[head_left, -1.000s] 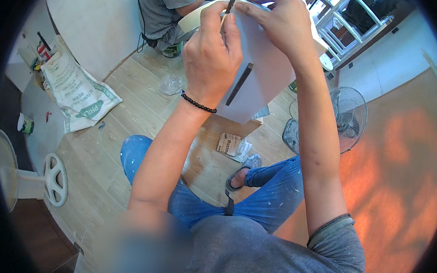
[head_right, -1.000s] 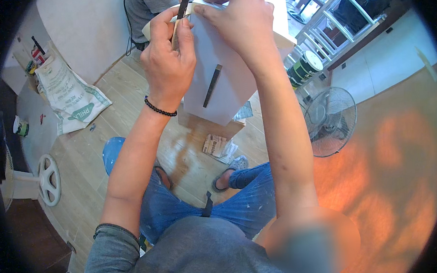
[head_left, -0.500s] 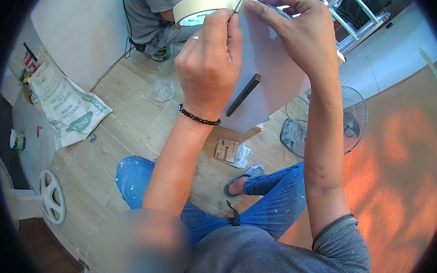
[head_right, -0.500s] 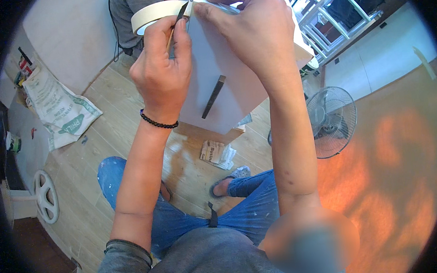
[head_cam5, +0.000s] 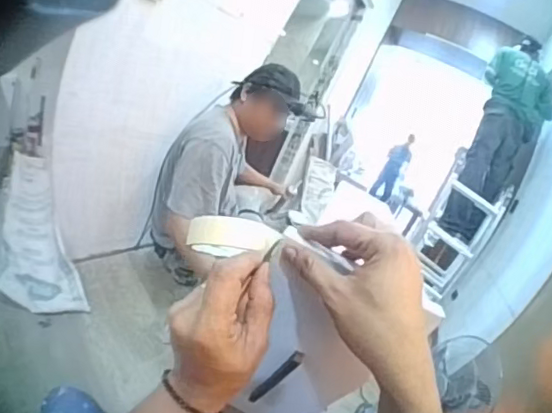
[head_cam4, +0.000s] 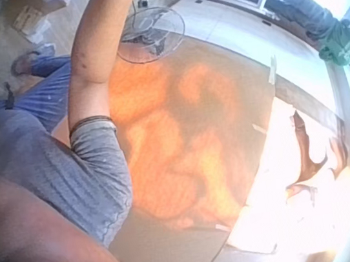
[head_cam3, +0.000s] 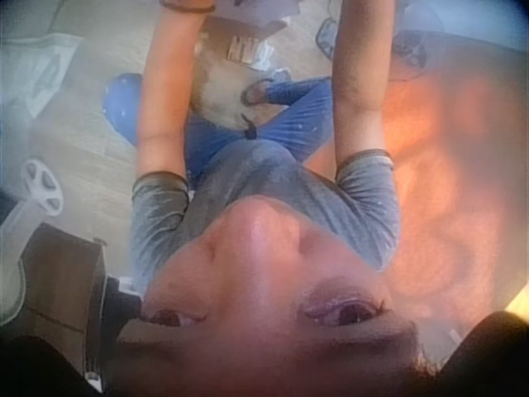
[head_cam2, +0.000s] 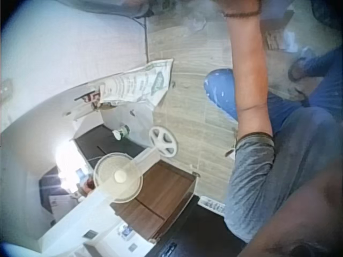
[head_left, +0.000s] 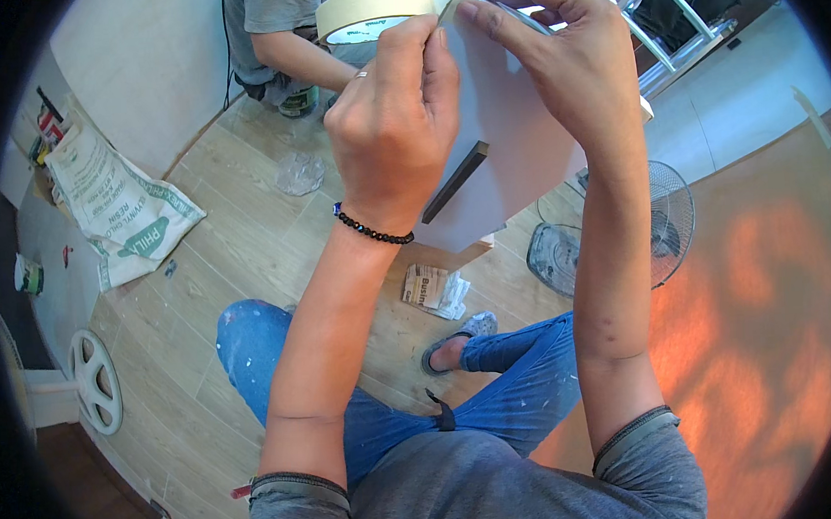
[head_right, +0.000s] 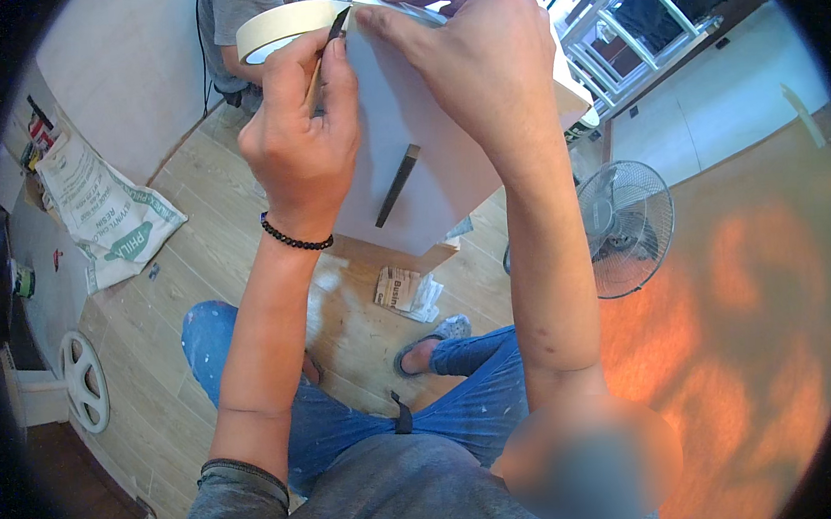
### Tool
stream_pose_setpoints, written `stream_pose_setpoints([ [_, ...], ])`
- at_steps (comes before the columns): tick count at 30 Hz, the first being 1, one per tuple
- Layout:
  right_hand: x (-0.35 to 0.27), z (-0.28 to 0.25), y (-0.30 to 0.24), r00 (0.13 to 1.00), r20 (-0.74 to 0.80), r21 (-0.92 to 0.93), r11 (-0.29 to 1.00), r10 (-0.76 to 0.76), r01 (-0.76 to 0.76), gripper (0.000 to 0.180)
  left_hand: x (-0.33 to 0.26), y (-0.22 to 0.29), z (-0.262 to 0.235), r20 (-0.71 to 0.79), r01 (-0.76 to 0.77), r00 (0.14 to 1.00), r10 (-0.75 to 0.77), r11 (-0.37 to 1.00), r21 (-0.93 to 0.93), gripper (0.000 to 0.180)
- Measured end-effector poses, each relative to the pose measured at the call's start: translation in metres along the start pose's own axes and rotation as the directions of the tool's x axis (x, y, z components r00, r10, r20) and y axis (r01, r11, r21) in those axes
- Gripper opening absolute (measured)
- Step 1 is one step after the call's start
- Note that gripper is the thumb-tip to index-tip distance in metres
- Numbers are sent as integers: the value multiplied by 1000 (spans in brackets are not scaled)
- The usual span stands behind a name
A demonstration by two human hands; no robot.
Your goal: The person attaches a white drawer front to a cabinet frame and applies masking tape along the top edge. They handle the drawer front, a roll of tape, and a utility knife to cut the tape.
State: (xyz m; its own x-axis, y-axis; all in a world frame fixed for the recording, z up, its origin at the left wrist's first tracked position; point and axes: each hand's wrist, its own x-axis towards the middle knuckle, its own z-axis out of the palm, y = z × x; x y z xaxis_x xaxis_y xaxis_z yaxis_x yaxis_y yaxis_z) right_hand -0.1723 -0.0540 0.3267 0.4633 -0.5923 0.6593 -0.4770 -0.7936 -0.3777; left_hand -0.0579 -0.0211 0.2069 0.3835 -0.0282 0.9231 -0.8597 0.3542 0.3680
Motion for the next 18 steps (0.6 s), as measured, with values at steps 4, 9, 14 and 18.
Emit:
stream_pose_setpoints([
  [4,-1,-3,-5,997,58,181,982,48,-58,25,1,-2,-2,7,-13,1000,13,1000,-2,16],
  [9,-5,-6,2,983,49,127,978,-175,167,23,1,1,-3,18,0,1000,0,1000,-13,14],
  [14,-2,-7,12,978,29,61,977,-205,203,15,1,-1,-3,45,-18,999,19,999,-36,12],
  [18,-2,-7,2,998,-2,222,973,-69,68,12,2,-1,-6,73,-25,997,26,1000,-5,12],
])
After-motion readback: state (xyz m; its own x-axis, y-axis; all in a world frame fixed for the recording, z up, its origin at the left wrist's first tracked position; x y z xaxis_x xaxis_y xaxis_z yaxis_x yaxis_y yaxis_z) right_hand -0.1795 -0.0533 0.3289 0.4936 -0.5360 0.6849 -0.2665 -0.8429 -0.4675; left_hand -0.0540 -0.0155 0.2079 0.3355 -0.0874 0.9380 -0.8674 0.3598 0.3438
